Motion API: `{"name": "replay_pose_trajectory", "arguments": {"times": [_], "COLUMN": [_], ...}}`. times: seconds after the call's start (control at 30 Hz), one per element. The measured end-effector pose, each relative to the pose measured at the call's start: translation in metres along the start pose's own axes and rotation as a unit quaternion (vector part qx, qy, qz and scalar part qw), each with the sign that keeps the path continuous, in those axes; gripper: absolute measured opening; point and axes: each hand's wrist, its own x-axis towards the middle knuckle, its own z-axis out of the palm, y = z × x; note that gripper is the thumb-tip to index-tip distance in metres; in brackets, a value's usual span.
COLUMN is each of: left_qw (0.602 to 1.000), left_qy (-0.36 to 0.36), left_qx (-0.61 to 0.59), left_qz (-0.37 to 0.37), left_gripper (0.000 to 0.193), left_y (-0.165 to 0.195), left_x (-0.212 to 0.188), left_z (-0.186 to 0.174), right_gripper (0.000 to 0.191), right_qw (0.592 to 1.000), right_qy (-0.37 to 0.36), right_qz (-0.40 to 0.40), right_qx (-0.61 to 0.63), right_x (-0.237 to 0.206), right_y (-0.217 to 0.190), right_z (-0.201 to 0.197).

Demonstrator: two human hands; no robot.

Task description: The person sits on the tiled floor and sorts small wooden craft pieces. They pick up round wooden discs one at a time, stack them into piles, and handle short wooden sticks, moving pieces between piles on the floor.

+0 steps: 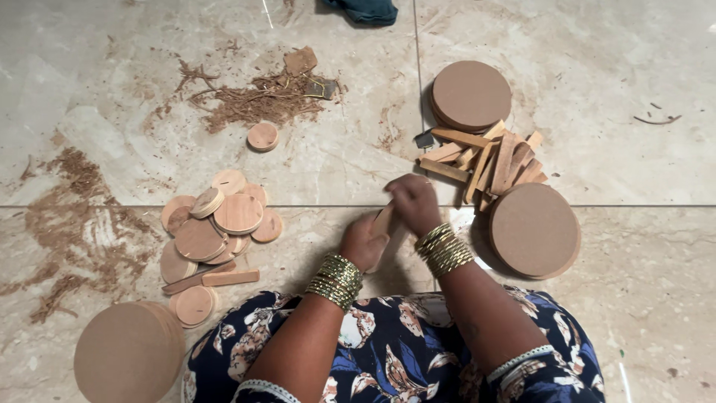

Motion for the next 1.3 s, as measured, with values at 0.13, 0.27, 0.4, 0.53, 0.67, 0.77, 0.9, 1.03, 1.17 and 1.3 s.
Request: {"name": "replay_pose_trajectory", "arguments": {"times": [0.13, 0.27, 0.4, 0.53, 0.67, 0.77, 0.9, 1.03, 1.17, 1.3], "left_qw": [0.994, 0.997, 0.992, 0.988, 0.998, 0.999, 0.998, 0.995, 0.975, 0.977], "left_qy": [-0.039, -0.033, -0.047, -0.064, -0.031, -0.033, -0.040, -0.063, -0.131, -0.120], "left_qx": [0.063, 0.033, 0.092, 0.091, 0.012, -0.003, -0.051, -0.025, 0.062, 0.001], "left_qz": [-0.086, -0.054, -0.077, -0.108, -0.052, -0.039, 0.013, -0.069, -0.168, -0.175], "left_gripper": [0.042, 0.048, 0.046, 0.031, 0.044, 0.047, 0.054, 0.051, 0.049, 0.046], "left_y": [0.003, 0.000, -0.006, -0.007, -0.002, -0.002, -0.012, -0.019, -0.010, 0.003], "left_x": [-0.002, -0.003, -0.002, 0.002, 0.006, 0.010, 0.006, 0.005, 0.011, 0.014], "left_z": [-0.002, -0.007, -0.004, 0.002, 0.010, 0.015, 0.012, -0.002, -0.010, 0.003], "right_gripper": [0.032, 0.045, 0.032, 0.027, 0.026, 0.027, 0.032, 0.034, 0.033, 0.024], "right_qw": [0.947, 0.976, 0.974, 0.946, 0.985, 0.992, 0.995, 0.988, 0.968, 0.990], "right_qy": [0.007, 0.009, -0.004, -0.076, -0.017, 0.018, 0.006, 0.098, 0.190, 0.088], "right_qz": [0.293, 0.215, -0.124, -0.224, -0.104, -0.025, -0.030, 0.094, 0.133, -0.049], "right_qx": [0.130, 0.027, -0.188, -0.222, -0.139, -0.124, -0.098, 0.075, 0.094, -0.098], "right_x": [0.014, 0.010, -0.003, -0.003, 0.008, 0.012, 0.012, 0.006, 0.005, 0.004], "right_y": [0.052, 0.025, -0.048, -0.089, -0.086, -0.060, -0.003, 0.049, 0.048, -0.009], "right_z": [-0.021, -0.024, -0.008, -0.007, -0.020, -0.027, -0.031, -0.026, -0.014, -0.006]}}
